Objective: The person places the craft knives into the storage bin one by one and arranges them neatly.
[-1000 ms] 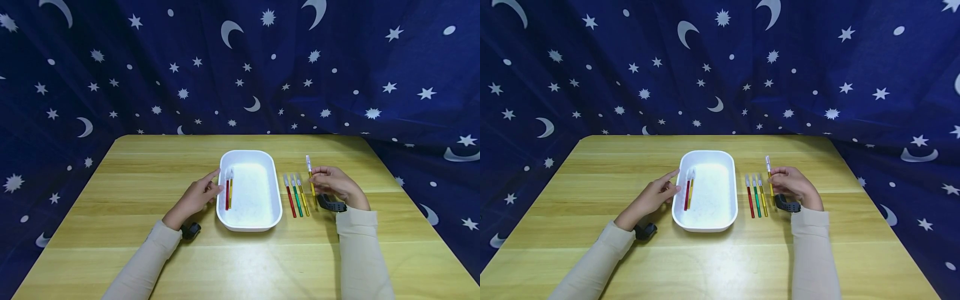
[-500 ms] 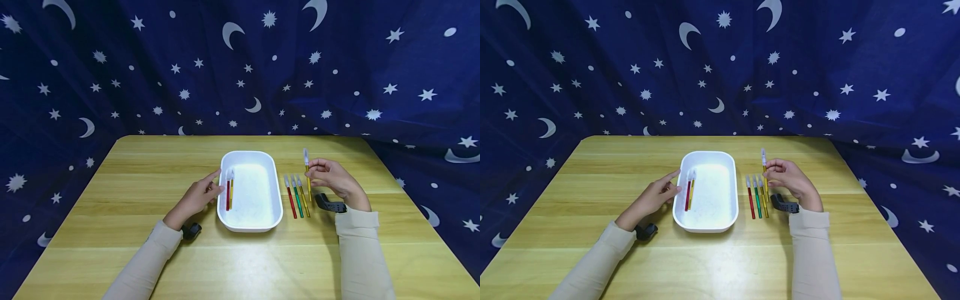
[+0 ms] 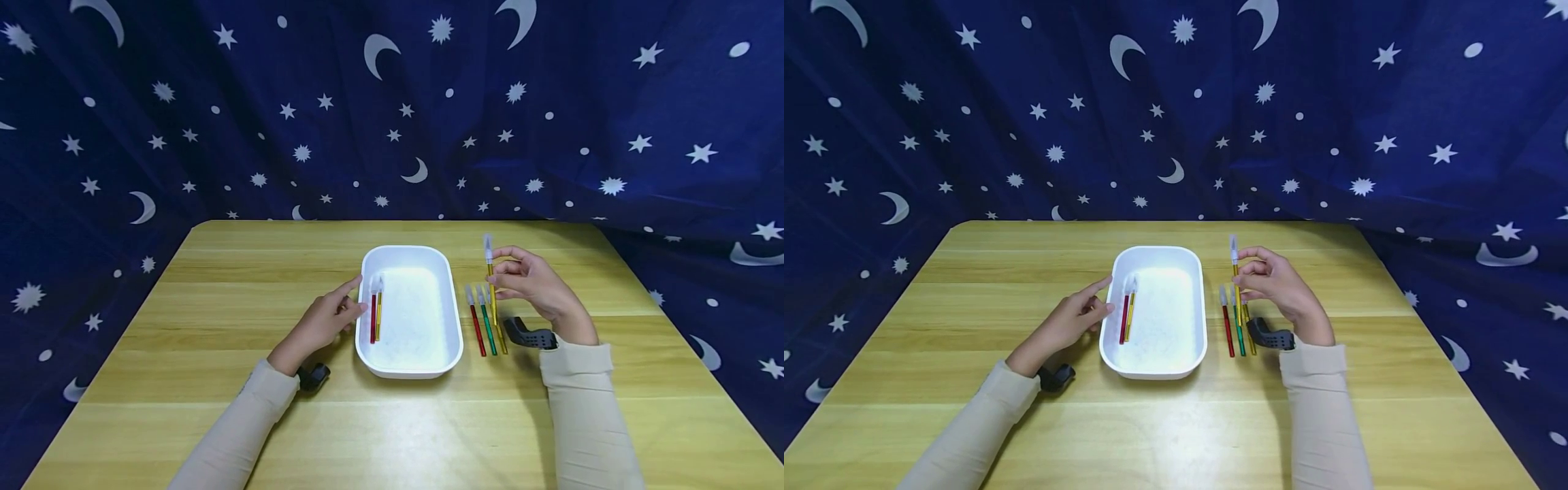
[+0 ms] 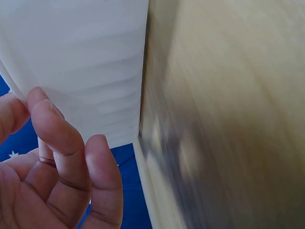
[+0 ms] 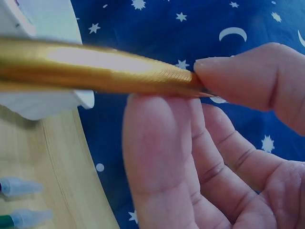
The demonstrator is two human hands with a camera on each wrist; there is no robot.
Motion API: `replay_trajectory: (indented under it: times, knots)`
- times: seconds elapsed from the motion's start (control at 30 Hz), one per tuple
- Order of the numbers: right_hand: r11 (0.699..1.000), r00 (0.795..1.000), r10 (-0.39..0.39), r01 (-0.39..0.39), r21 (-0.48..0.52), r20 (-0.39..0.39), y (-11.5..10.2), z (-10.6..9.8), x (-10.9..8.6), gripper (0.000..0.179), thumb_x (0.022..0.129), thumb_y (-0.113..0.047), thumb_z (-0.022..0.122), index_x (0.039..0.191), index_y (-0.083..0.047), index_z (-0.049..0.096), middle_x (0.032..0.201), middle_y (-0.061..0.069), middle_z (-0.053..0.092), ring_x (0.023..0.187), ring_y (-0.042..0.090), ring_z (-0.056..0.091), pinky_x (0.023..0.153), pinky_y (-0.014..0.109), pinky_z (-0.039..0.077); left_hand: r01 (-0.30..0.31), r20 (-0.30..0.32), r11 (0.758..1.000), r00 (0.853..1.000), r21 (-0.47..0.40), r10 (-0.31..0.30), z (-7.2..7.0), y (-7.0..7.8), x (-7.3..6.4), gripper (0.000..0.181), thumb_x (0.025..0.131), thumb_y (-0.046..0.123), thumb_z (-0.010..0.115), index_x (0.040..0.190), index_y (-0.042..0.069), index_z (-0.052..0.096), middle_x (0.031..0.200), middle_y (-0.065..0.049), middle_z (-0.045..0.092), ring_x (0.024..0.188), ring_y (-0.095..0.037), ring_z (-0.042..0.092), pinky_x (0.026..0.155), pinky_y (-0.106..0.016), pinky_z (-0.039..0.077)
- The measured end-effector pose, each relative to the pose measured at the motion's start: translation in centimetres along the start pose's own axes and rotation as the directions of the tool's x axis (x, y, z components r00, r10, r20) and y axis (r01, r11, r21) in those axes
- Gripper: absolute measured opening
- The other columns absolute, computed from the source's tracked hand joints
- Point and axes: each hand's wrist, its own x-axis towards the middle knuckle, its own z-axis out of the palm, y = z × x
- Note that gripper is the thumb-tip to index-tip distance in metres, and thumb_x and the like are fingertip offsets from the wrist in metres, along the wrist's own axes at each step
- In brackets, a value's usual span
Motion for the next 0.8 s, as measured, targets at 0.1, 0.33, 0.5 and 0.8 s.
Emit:
replay_trajectory:
  times: [0.1,0.33,0.5,0.8]
  knots:
    - [0.999,1.0,-0.013,0.014,-0.032,0.013,-0.2,0.5,0.1,0.027,0.105,0.004,0.063,0.129,-0.006,0.056,0.097,-0.003,0.07,0.092,0.014,0.072,0.078,0.032,0.064,0.004,-0.001,1.0,1.0,-0.002,-0.004,0.0,0.0,0.0,0.067,0.113,0.025,0.063,0.171,0.011,0.033,0.096,-0.007,0.066,0.077,-0.021,0.06,0.063,-0.032,0.049]
    - [0.997,0.999,-0.024,0.027,-0.071,0.036,-0.5,1.8,0.5,0.031,0.104,0.001,0.064,0.133,0.002,0.054,0.098,0.0,0.067,0.089,0.014,0.071,0.077,0.034,0.064,0.003,0.0,1.0,1.0,0.0,-0.003,-0.1,0.0,0.0,0.067,0.113,0.025,0.062,0.171,0.011,0.033,0.096,-0.007,0.066,0.077,-0.022,0.06,0.063,-0.032,0.049]
    - [0.997,0.998,-0.01,0.015,-0.081,0.059,-0.6,3.1,1.1,0.035,0.102,0.001,0.065,0.135,0.005,0.053,0.098,0.002,0.067,0.087,0.015,0.072,0.076,0.033,0.064,0.008,-0.002,1.0,1.0,0.004,-0.008,-0.2,0.0,0.0,0.067,0.113,0.026,0.062,0.171,0.011,0.033,0.096,-0.007,0.066,0.077,-0.022,0.059,0.062,-0.032,0.049]
    - [0.997,0.995,0.024,-0.016,-0.075,0.1,-0.8,5.0,2.4,0.043,0.103,0.001,0.063,0.141,0.014,0.047,0.099,0.004,0.066,0.091,0.014,0.071,0.077,0.032,0.064,0.006,0.0,1.0,1.0,0.003,-0.006,-0.1,0.2,0.0,0.067,0.113,0.026,0.062,0.172,0.012,0.032,0.096,-0.007,0.066,0.077,-0.022,0.06,0.063,-0.032,0.049]
